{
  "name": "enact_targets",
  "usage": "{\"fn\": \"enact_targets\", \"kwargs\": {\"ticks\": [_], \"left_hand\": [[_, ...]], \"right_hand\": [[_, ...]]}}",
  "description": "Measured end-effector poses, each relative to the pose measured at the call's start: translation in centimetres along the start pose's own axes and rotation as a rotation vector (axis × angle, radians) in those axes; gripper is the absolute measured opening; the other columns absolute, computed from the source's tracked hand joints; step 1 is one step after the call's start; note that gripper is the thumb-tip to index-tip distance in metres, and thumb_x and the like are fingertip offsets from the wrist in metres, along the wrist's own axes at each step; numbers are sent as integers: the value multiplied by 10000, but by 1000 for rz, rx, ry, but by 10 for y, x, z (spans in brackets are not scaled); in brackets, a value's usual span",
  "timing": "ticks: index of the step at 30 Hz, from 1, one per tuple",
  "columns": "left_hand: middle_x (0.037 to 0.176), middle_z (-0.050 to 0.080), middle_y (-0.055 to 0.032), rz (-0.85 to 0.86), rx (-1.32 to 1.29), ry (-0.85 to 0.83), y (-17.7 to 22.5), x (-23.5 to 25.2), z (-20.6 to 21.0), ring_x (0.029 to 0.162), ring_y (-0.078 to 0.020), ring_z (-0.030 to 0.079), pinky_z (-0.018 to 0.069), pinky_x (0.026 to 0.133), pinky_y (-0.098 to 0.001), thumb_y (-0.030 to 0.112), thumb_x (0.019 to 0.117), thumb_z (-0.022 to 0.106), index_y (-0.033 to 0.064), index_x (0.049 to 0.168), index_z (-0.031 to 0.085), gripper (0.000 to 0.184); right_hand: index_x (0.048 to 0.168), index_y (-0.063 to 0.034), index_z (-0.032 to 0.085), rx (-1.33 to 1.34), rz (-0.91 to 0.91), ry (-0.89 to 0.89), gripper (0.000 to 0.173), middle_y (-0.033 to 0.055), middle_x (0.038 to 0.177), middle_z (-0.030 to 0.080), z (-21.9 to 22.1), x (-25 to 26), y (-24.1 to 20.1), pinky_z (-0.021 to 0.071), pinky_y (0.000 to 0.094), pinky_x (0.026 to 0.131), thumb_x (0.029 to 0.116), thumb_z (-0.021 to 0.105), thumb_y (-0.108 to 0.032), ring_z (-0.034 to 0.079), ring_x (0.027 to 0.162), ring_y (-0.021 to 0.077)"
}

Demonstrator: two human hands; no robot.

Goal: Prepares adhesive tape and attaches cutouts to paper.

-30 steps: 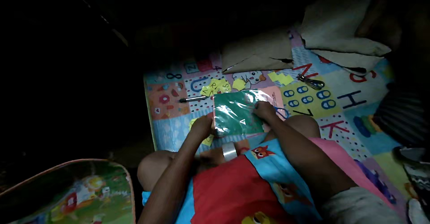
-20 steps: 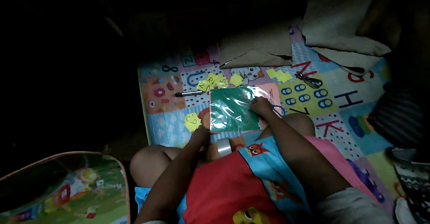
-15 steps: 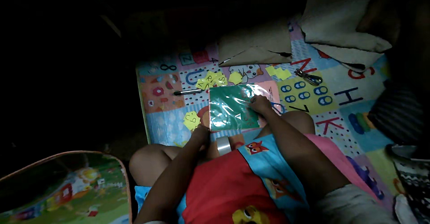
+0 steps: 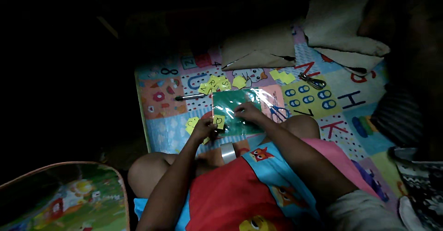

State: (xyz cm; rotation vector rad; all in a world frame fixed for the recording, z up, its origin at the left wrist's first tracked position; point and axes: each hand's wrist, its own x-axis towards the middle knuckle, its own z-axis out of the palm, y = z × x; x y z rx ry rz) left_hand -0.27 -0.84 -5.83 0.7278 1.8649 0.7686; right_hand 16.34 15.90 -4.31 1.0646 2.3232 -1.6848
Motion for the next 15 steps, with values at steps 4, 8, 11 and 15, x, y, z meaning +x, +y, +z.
{"fn": "enact_targets", "kwargs": {"ticks": [4,8,11,15], "left_hand": [[1008,616,-180,17,-102,24,4,6,14,816,-195,593,537,770,-373,35,1008,609,-92,1208,591,238],[1028,615,-209,45,-11,1,5,9,18,865,-240,595,524,823,-416,46,1006,619,-96,1205,596,245],[1100,638,-279,111,266,-68,11,10,10,1000,-363,632,507,929,-518,36,1007,612,-105,1180,634,224],[1142,657,-299,191,439,-115,20,12,4,1070,-428,641,483,981,-571,-6,990,612,-107,1212,642,246]], "right_hand": [[1285,76,625,128,-23,-63,330,252,1206,658,24,2,-14,516,459,960,995,663,-76,645,1067,305],[1199,85,662,105,-20,12,266,257,1146,667,35,15,-7,521,497,934,991,667,-80,650,1023,332],[1258,62,641,-11,-115,-11,302,243,1196,664,34,21,-7,523,495,953,980,661,-53,656,1061,338],[1195,49,691,-283,-210,-135,247,248,1150,687,34,18,-21,493,548,985,958,674,-16,656,1076,386]]}}
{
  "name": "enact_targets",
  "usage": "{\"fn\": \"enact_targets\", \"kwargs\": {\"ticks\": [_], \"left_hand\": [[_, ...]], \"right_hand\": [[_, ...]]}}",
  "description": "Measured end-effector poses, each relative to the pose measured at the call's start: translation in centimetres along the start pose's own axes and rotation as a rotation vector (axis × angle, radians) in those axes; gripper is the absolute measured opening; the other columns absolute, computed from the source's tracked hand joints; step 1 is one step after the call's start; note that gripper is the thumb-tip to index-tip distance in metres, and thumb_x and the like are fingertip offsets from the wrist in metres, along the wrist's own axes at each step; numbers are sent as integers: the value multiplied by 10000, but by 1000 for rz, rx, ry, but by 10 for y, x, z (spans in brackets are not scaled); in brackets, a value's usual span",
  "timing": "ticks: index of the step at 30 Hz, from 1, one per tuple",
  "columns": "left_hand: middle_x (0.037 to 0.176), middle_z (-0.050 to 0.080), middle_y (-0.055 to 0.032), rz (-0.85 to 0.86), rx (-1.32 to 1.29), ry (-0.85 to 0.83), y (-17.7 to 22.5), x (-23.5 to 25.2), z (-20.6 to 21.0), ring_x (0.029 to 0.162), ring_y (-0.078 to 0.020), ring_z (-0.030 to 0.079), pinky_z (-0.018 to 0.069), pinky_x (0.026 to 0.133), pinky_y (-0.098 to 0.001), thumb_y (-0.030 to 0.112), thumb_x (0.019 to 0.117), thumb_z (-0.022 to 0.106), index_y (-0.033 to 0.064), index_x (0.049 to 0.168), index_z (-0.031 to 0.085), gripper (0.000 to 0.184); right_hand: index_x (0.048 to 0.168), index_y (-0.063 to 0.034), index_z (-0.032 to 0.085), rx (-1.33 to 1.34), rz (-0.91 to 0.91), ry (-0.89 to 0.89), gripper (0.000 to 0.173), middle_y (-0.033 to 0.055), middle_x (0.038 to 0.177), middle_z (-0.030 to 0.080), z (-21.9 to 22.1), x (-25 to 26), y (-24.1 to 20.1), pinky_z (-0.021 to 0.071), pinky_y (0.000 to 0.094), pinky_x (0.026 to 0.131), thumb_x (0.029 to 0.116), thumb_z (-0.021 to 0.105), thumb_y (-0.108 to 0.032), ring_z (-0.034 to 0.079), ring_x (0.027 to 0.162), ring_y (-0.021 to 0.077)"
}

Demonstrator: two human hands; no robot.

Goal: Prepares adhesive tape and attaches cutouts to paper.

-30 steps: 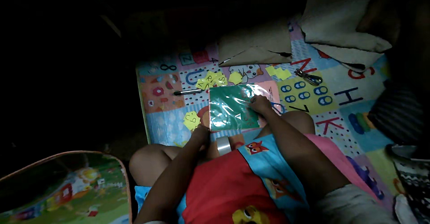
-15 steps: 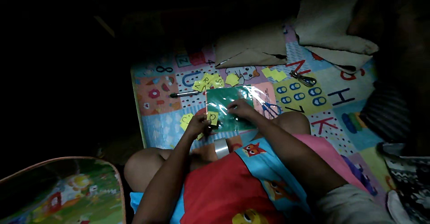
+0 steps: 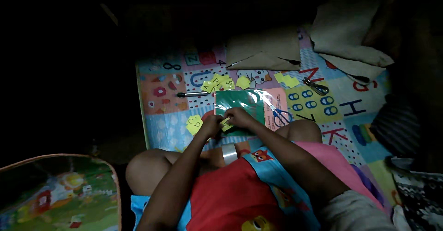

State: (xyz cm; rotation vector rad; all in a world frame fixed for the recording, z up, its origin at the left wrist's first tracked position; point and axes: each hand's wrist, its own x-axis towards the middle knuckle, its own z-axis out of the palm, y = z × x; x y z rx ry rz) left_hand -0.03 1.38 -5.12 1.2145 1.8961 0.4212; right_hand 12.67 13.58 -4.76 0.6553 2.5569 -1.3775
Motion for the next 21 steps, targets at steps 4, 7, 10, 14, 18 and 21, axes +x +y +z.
{"fn": "enact_targets", "kwargs": {"ticks": [4,7,10,14,18,21], "left_hand": [[1085,673,-270,40,-59,174,-3,1,1,987,-411,663,518,914,-565,-5,993,605,-81,1246,627,266],[1064,687,-267,74,-121,270,-4,0,5,995,-415,668,514,920,-566,-17,1002,572,-91,1245,628,261],[1142,655,-290,58,-132,285,-8,2,8,1061,-426,642,497,958,-567,-1,992,607,-104,1272,603,299],[1178,636,-308,-161,-30,82,-12,-8,4,1114,-448,626,483,986,-610,65,960,676,-103,1216,611,313],[1180,633,-277,-236,54,-362,-14,-37,7,1112,-391,607,459,1000,-566,59,953,678,-98,1181,639,279],[1112,659,-200,-200,53,-533,-2,-52,7,988,-281,613,491,898,-486,42,935,693,-44,1159,674,241]], "right_hand": [[1156,58,698,-51,91,-9,244,252,1064,690,2,2,2,490,583,946,940,711,-55,650,1030,405],[1137,73,691,60,181,-15,238,242,1025,692,6,2,6,519,536,892,955,710,-78,663,949,353],[1103,102,679,239,389,52,256,281,1112,655,14,3,9,493,548,923,951,729,-98,627,1020,371],[1151,82,648,401,622,179,344,200,1064,624,18,16,34,482,429,807,977,723,-204,558,867,246],[1223,36,625,570,710,239,356,117,1054,649,11,24,37,489,287,748,988,710,-217,563,801,116],[1246,55,601,540,701,263,465,146,1079,664,13,29,40,538,304,764,956,753,-275,628,832,147]]}}
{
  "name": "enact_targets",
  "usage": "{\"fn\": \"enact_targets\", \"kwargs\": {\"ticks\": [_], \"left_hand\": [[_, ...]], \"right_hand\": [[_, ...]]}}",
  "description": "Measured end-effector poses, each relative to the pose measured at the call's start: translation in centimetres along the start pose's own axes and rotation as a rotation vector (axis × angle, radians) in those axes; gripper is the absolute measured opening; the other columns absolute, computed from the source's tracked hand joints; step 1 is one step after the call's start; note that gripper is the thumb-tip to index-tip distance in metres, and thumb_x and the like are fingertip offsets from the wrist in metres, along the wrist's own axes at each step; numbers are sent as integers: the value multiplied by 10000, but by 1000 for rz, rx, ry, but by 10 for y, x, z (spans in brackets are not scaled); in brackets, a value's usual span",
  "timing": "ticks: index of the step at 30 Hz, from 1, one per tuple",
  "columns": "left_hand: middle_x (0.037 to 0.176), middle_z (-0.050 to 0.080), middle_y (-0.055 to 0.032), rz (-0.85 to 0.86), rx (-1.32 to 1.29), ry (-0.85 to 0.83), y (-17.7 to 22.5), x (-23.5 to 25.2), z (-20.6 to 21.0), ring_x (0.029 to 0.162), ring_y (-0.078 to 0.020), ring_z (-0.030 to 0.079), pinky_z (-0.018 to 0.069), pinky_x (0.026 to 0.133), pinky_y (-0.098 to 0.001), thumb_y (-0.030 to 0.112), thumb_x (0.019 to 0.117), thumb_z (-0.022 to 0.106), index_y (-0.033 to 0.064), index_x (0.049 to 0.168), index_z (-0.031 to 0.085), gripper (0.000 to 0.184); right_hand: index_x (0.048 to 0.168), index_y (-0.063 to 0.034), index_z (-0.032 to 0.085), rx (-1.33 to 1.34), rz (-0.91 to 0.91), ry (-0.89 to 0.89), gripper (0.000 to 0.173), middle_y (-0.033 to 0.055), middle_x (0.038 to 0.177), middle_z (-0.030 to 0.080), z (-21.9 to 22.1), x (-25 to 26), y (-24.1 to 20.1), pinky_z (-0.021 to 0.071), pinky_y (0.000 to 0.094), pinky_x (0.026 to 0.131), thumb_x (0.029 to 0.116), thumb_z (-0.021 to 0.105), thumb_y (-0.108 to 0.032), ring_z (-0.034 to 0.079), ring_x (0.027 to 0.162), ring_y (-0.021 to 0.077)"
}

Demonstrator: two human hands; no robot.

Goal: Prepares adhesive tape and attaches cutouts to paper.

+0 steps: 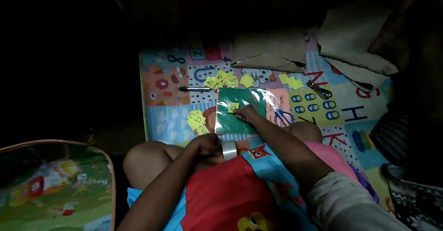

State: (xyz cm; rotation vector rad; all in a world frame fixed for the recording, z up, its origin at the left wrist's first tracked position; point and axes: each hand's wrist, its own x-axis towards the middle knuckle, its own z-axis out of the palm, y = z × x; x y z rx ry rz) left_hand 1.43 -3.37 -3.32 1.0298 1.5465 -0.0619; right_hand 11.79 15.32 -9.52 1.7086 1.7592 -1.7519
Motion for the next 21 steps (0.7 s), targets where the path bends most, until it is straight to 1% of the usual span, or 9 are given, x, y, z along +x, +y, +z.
{"fn": "enact_targets", "kwargs": {"ticks": [3,4,5,7,10,12,14,16,21], "left_hand": [[1055,667,-170,2,-24,-71,2,1,10,930,-236,614,499,872,-459,42,918,714,-45,1107,681,211],[1044,660,-161,-5,-47,-91,1,1,14,918,-223,607,499,870,-446,29,920,702,-52,1097,672,197],[1034,654,-155,-7,-71,-114,0,1,16,907,-210,600,498,863,-431,10,924,686,-60,1090,663,182],[1000,645,-120,13,-112,-139,-3,2,20,865,-161,588,499,824,-374,-9,932,657,-59,1069,643,147],[981,632,-100,25,-248,-103,-4,3,22,829,-119,593,516,791,-312,-53,928,639,-65,1130,589,208],[1031,615,-117,20,-418,-45,-3,3,22,843,-129,597,528,772,-307,-105,908,600,-48,1313,493,422],[1055,633,-111,40,-572,22,-6,3,24,831,-107,607,532,741,-284,-123,894,587,-2,1405,444,544],[1094,637,-118,62,-649,59,-8,4,25,842,-93,609,524,751,-270,-107,923,596,8,1447,402,570],[1178,628,-176,28,-698,188,0,12,33,933,-142,635,536,838,-310,-52,932,663,-2,1498,332,657]], "right_hand": [[1326,109,540,-317,-37,-2,698,261,1220,650,-12,-8,1,541,496,946,948,732,-445,681,1048,333],[1297,128,552,-407,-62,-36,683,277,1188,657,-17,-14,3,532,530,948,963,711,-446,680,1033,361],[1235,130,590,-484,-78,-98,629,257,1103,682,-21,-20,7,542,514,899,982,686,-438,686,951,335],[1170,71,634,-552,-43,-306,492,146,959,700,-26,-36,14,550,371,762,1020,641,-397,649,771,180],[1116,3,653,-466,-44,-570,211,50,849,667,-23,-60,27,443,237,582,1010,648,-179,546,637,54],[1352,-13,566,-414,-27,-620,368,100,1032,643,-17,-69,27,450,262,650,1002,642,-97,535,749,87],[1478,-34,465,-388,-31,-586,518,159,1178,614,-12,-74,25,478,323,740,989,636,-52,556,873,153],[1523,-28,403,-369,-62,-564,598,202,1239,598,-10,-75,24,491,371,808,975,644,-16,571,935,203],[1494,20,443,-425,-228,-564,596,220,1136,629,-9,-81,23,499,378,901,952,690,-7,591,950,218]]}}
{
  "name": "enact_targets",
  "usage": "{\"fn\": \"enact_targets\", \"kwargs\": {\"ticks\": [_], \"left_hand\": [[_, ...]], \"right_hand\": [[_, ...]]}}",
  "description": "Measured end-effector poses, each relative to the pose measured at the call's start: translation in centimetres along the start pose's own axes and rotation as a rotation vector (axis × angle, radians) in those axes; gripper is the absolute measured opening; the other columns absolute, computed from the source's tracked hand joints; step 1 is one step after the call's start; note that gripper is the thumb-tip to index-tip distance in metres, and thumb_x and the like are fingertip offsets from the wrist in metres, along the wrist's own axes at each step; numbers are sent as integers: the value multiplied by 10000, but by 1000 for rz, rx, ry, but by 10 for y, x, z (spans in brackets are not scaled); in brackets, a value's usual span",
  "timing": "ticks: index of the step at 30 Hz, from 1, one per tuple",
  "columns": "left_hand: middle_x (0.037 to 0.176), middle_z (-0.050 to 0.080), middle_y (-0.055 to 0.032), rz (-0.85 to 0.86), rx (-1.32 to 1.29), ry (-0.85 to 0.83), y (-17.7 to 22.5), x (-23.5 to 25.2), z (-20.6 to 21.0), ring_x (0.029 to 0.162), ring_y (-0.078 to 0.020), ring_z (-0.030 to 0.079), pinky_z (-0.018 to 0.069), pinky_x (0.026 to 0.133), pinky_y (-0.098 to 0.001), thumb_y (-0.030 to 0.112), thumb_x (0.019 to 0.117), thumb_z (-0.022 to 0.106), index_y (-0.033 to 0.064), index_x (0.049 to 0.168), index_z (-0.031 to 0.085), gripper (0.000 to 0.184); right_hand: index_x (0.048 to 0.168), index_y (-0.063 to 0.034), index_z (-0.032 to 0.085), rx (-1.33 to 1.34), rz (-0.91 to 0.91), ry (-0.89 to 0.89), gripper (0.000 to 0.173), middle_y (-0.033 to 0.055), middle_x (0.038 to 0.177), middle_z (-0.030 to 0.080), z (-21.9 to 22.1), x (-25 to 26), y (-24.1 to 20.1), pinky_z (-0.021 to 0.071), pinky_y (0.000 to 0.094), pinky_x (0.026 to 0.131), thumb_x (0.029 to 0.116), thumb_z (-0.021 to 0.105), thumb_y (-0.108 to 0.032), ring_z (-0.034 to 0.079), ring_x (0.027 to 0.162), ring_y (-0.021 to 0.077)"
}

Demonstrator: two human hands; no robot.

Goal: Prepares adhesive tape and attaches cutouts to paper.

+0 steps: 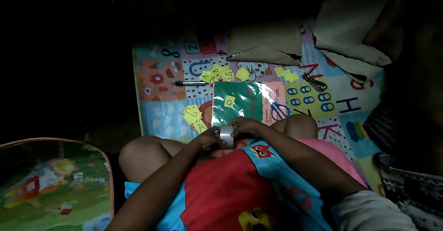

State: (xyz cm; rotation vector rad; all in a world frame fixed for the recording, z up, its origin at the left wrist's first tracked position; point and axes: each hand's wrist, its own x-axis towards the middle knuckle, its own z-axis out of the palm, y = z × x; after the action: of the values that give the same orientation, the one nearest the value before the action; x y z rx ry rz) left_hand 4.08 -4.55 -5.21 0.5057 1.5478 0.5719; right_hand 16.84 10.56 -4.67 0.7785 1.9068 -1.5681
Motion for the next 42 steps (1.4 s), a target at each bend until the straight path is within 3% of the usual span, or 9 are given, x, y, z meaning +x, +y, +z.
{"fn": "enact_targets", "kwargs": {"ticks": [9,14,19,22,30,34,37,39,42], "left_hand": [[1247,614,-203,-20,12,42,2,0,8,1028,-191,642,535,905,-348,-20,940,679,-9,1491,345,644],[1225,616,-196,-31,17,38,2,1,10,1003,-185,640,540,885,-343,-38,934,680,5,1494,340,656],[1195,630,-192,60,10,60,2,1,11,984,-177,655,548,882,-338,-94,902,678,-11,1465,378,643],[1164,636,-213,221,-56,178,8,-4,8,1012,-215,652,542,919,-377,-95,889,695,-43,1457,377,653],[1043,665,-78,705,-207,557,35,-33,11,889,-72,668,575,814,-280,-109,886,677,-53,1222,517,376],[1033,653,-75,854,-194,625,40,-42,22,930,-45,655,558,860,-251,-96,876,670,-81,1163,532,318],[1021,653,-92,943,-127,682,38,-38,26,930,-43,650,549,876,-244,-66,871,677,-99,1137,550,297],[1005,663,-136,996,-39,732,35,-36,26,920,-70,656,544,875,-257,-46,870,682,-125,1111,567,279],[979,678,-179,1077,82,814,30,-32,24,915,-140,680,552,882,-304,-29,870,689,-120,1052,608,219]], "right_hand": [[1347,14,622,-193,-34,123,499,280,1204,642,3,3,-4,482,550,978,884,798,-49,621,1082,389],[1273,28,666,-200,-35,144,409,260,1170,661,1,5,-3,493,537,963,901,789,-86,631,1061,364],[1332,57,590,-113,50,148,493,281,1189,632,-1,1,-3,496,517,949,897,788,-65,623,1017,354],[1245,57,658,-139,-129,359,439,261,1088,666,-1,-13,-17,522,534,898,847,817,-36,642,966,363],[1071,63,753,-296,-861,899,242,242,1106,661,8,-50,-47,601,374,813,831,777,39,692,920,299],[1180,61,653,187,-659,759,231,143,1112,673,8,-72,-61,567,288,794,962,662,-13,659,899,140],[1183,-3,647,575,-417,636,182,15,922,650,7,-83,-72,449,192,635,1024,598,-79,526,687,11],[1135,-6,656,749,-352,585,141,-24,834,596,7,-86,-77,421,143,535,1031,570,-48,468,574,-9],[1070,-22,645,931,-311,547,116,-18,832,608,11,-90,-84,442,135,514,1038,534,-26,488,547,-1]]}}
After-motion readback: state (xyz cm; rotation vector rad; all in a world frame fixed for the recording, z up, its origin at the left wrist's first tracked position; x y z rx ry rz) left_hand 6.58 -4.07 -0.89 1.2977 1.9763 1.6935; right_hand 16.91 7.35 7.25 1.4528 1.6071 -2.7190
